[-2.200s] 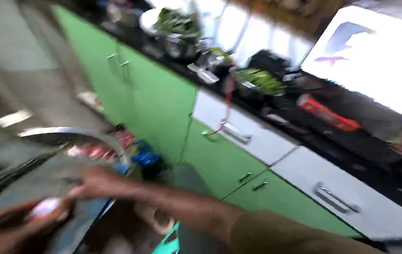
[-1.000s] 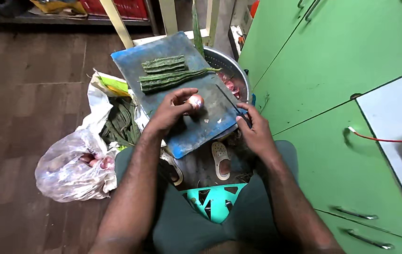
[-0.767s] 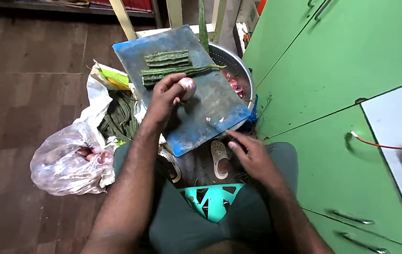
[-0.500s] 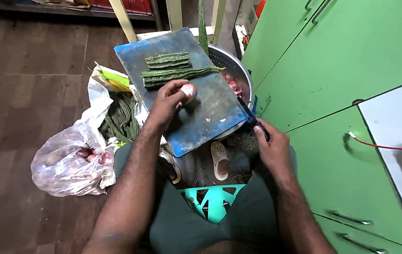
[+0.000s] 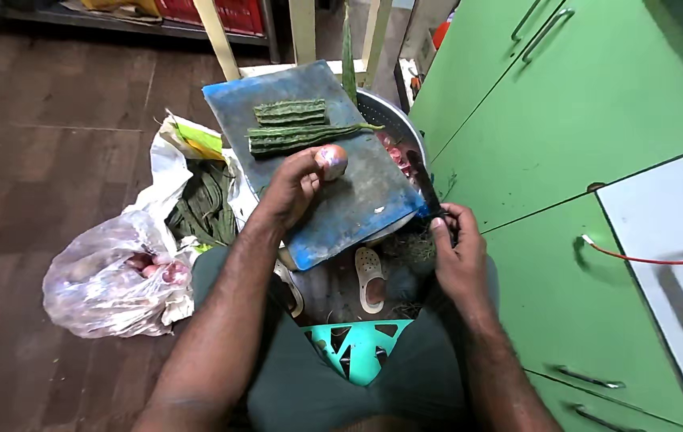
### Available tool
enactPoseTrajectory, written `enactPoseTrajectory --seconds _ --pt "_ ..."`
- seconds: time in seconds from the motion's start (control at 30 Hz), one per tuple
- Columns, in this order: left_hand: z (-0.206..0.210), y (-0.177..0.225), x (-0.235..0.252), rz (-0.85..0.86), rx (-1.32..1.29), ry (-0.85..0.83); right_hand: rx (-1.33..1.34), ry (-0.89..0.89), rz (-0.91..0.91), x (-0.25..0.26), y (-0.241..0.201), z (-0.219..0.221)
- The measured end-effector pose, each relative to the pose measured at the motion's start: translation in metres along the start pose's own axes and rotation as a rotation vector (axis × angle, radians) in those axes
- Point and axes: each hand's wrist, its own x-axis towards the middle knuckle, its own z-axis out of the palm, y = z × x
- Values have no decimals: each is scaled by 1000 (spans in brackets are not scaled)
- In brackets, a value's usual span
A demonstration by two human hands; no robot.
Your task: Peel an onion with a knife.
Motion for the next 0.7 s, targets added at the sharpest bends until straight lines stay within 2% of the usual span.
enactPoseTrajectory --seconds 0.1,0.2,0.3,0.43,0.5,0.6,0.7 --pt "15 -1 -2 -28 -106 -27 127 -45 -96 -1 -24 14" --pt "28 -5 -4 -50 -120 -48 88 -43 -209 4 -40 33" --pt "35 -16 -2 -27 -59 13 50 -43 -301 6 -51 50" --pt "41 -20 -5 144 285 261 7 -72 -349 3 -57 66" --pt "40 -17 -8 237 417 326 6 -72 -362 1 -57 70" --pt "39 -17 -5 402 469 355 -8 -25 -368 -1 -57 72" --pt "44 -18 -3 460 451 373 -1 12 -367 -4 -56 75"
